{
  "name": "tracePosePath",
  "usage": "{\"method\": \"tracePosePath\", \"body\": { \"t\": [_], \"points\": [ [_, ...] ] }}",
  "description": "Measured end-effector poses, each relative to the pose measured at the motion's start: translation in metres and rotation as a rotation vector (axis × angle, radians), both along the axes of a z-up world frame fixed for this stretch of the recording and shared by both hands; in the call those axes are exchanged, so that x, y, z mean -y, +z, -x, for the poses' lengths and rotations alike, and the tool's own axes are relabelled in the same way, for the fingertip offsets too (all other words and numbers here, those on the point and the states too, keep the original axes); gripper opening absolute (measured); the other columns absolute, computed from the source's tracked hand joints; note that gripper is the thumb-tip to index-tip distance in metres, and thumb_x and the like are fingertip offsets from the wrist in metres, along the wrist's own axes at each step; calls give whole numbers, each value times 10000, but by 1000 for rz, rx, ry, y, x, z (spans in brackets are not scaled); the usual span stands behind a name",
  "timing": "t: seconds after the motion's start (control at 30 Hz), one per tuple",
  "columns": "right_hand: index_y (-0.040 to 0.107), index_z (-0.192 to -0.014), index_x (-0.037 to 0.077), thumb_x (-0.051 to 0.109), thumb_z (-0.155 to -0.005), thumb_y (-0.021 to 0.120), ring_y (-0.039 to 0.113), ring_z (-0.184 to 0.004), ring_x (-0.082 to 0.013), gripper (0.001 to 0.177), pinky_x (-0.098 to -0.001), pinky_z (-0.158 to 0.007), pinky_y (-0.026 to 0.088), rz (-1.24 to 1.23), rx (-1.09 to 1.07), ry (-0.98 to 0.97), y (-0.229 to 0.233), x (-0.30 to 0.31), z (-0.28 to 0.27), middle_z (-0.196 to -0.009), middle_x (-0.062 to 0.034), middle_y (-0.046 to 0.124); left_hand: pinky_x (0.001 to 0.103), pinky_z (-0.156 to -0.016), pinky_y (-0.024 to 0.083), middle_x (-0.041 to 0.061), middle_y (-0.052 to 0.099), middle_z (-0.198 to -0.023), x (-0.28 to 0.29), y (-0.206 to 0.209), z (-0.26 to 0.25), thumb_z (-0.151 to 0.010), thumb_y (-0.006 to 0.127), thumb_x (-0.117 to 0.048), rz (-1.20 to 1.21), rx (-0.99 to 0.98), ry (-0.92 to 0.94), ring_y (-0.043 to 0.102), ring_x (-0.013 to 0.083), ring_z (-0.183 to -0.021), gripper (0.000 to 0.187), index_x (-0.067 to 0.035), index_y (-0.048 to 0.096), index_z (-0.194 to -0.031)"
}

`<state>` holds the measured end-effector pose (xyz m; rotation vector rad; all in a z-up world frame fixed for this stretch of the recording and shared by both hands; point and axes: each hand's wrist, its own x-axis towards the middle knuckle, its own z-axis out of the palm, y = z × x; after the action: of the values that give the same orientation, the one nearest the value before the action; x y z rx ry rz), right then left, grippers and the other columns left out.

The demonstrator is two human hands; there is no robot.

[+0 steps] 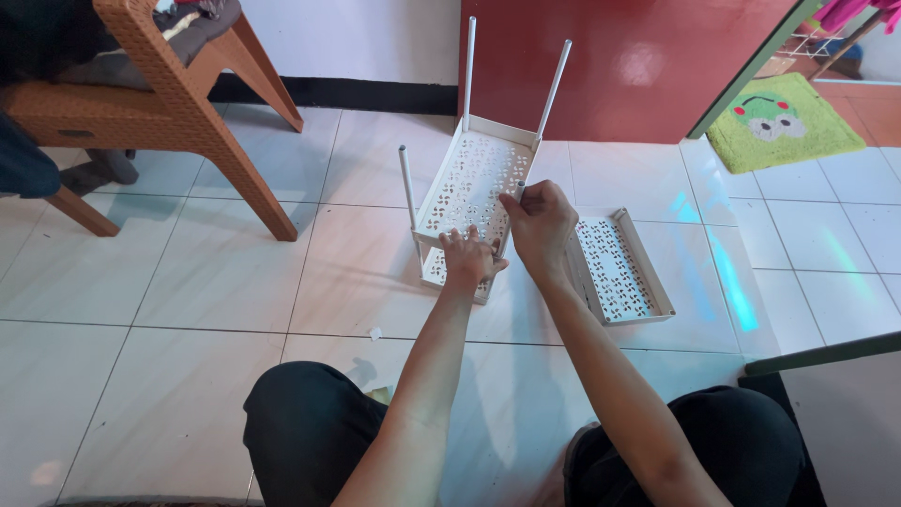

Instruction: The person assembles a white plastic three-tier storage rack by inserting white support poles into the corner holes of the trays. They stack the trays vertically and secure them with the poles, working on a tiled floor.

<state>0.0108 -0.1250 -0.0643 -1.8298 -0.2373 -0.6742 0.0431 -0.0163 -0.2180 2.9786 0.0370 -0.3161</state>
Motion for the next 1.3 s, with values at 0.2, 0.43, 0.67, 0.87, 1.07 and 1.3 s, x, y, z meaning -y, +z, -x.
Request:
{"method": "tracePosePath", "body": {
  "t": [0.2, 0.43, 0.67, 0.87, 1.07, 1.3],
  "points": [
    [679, -810, -22, 58, -815, 870, 729, -673, -127, 207, -254, -640, 590, 14, -72, 40, -3, 6, -5, -743, -95, 751, 710, -1177, 130, 139, 340, -1641, -1, -3, 0, -848, 591, -731, 16, 11, -4, 267, 518, -1482, 598, -380, 685, -1324],
    [738, -994, -33, -20, -876, 763, 782, -844, -158, 121, -259, -764, 621, 51, -74, 244, -3, 22, -11, -882, -116, 788, 708, -1172, 136, 146, 337, -1639, -1, -5, -1, -845, 591, -732, 5, 21, -11, 268, 514, -1479, 595, -377, 690, -1313],
    [697, -1154, -22, 25, -956, 724, 766, -945, -157, 205, -271, -803, 628, 9, -105, 314, 5, 17, 4, -1038, -115, 763, 719, -1165, 146, 165, 350, -1630, 0, -6, 1, -850, 609, -722, 14, 41, -17, 279, 523, -1472, 594, -357, 697, -1310],
    [666, -899, -43, 73, -786, 897, 732, -713, -146, 283, -266, -647, 585, 47, -83, 34, -9, 3, 5, -803, -103, 745, 739, -1136, 174, 185, 390, -1586, -2, -15, 0, -823, 627, -711, 41, 120, -25, 313, 546, -1432, 600, -358, 692, -1304],
    [710, -893, -32, 32, -820, 844, 748, -712, -115, 165, -242, -665, 579, -9, -114, 94, -21, 11, -5, -775, -91, 773, 747, -1122, 192, 206, 451, -1545, -1, -23, 1, -782, 682, -710, 63, 222, -14, 357, 560, -1402, 581, -328, 754, -1214],
    [767, -1070, -24, 23, -898, 774, 769, -841, -143, 178, -276, -762, 601, 86, -99, 259, -22, 24, -7, -883, -105, 797, 735, -1120, 214, 210, 473, -1538, -2, -25, 3, -795, 691, -687, 73, 241, -15, 376, 563, -1389, 552, -325, 762, -1206]
  ]
}}
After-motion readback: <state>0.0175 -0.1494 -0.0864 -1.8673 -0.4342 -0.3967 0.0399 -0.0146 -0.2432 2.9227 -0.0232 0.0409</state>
